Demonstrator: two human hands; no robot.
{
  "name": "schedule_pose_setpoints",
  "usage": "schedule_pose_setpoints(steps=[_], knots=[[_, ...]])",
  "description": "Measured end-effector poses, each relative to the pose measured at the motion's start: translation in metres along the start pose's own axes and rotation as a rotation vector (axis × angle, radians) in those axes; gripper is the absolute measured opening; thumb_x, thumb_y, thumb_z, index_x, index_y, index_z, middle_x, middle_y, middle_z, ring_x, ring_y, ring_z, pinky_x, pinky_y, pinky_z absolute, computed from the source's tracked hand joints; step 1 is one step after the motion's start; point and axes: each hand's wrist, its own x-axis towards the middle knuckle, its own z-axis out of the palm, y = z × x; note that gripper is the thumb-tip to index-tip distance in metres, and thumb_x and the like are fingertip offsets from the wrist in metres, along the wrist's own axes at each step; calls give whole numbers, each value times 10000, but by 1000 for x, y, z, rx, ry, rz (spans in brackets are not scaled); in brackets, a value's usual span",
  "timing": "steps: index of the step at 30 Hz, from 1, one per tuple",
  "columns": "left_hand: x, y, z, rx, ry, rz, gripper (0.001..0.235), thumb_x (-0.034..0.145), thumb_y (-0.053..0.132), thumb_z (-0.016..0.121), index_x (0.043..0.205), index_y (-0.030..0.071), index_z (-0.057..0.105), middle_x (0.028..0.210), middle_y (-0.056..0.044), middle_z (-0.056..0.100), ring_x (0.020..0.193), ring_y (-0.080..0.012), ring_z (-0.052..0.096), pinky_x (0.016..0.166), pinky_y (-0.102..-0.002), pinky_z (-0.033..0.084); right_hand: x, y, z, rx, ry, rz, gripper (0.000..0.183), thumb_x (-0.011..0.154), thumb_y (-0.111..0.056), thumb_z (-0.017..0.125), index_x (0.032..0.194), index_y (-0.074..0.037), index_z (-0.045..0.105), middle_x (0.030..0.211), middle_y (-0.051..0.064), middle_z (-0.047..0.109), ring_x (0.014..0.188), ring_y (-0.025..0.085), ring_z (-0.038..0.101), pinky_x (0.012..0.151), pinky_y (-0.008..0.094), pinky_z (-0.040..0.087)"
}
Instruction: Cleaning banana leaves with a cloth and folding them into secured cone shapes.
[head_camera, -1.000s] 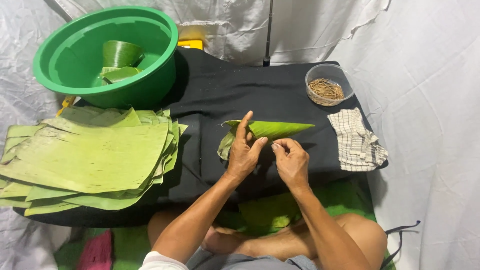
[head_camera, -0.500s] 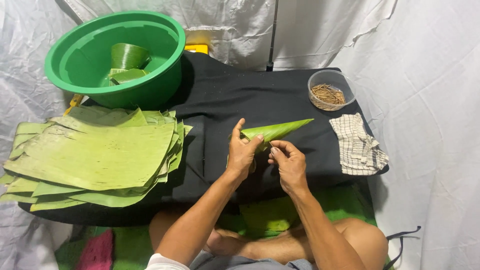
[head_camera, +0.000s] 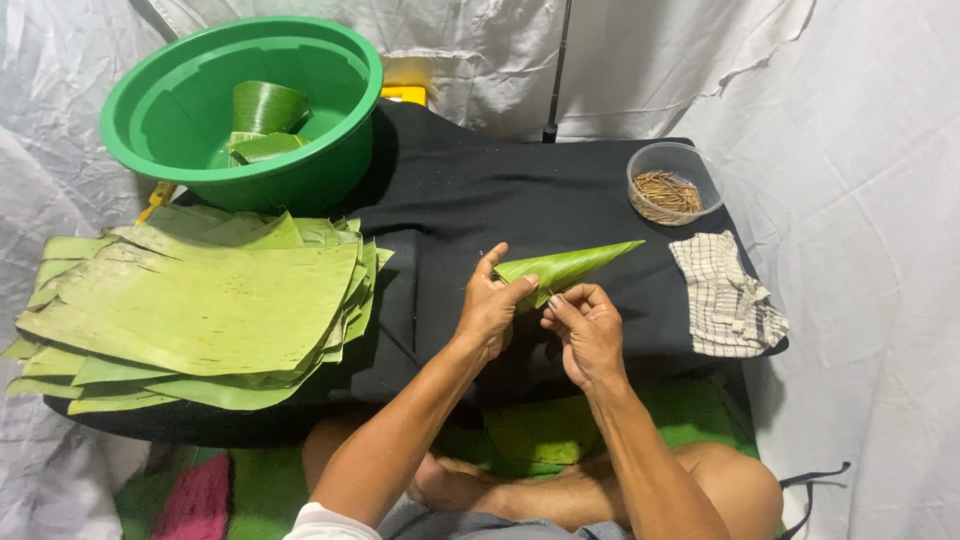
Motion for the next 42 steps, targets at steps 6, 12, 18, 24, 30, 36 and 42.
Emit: schedule_pose_setpoints(steps=[6,12,18,24,30,36,42], knots=[[-5,9,4,-3,40,-34,887,811,-49,772,1579,75,345,1163,-348,680,993,-436,712,820,-531,613,0,-3,6,-11,4,26,222,873,68,738,944,-46,561,817,126,698,649,208,736,593,314,660],[-2,8,0,23,42,-60,865,783,-40,804,1544,75,410,1159,-338,688,988,-417,716,820,-514,616,2,1,1,-27,-4,11,262,854,79,757,918,-52,540,806,139,707,635,220,740,568,332,659],[-19,26,12,100,17,-16,844,775,-55,793,1531,49,430,1141,-334,694,975,-389,719,822,-465,620,1,-4,3,-36,26,53,320,831,72,780,867,-88,505,788,138,715,605,235,737,536,337,650],[-11,24,9,164,-24,51,837,766,-59,786,1521,49,441,1086,-291,716,943,-339,733,799,-421,630,8,-4,0,-16,29,76,368,821,65,801,849,-115,481,739,128,712,576,261,739,511,352,647],[-26,36,14,289,-60,99,858,820,6,761,1578,79,363,1080,-269,735,954,-276,730,856,-386,615,8,1,2,3,63,128,363,818,38,819,870,-113,494,764,127,717,602,242,742,540,341,654],[-34,76,15,580,-176,190,1017,812,-20,768,1650,185,229,1136,-232,742,1035,-271,713,916,-424,594,-11,-18,16,-164,33,44,326,828,-34,840,954,-65,541,841,130,720,655,218,743,566,327,654],[-24,102,3,1000,-347,281,1025,796,78,812,1622,377,285,1511,-297,492,1284,-541,538,1072,-573,481,-2,-58,-2,-1187,-111,-906,705,706,-306,938,1294,-63,634,1263,139,644,1312,341,571,1101,487,400]])
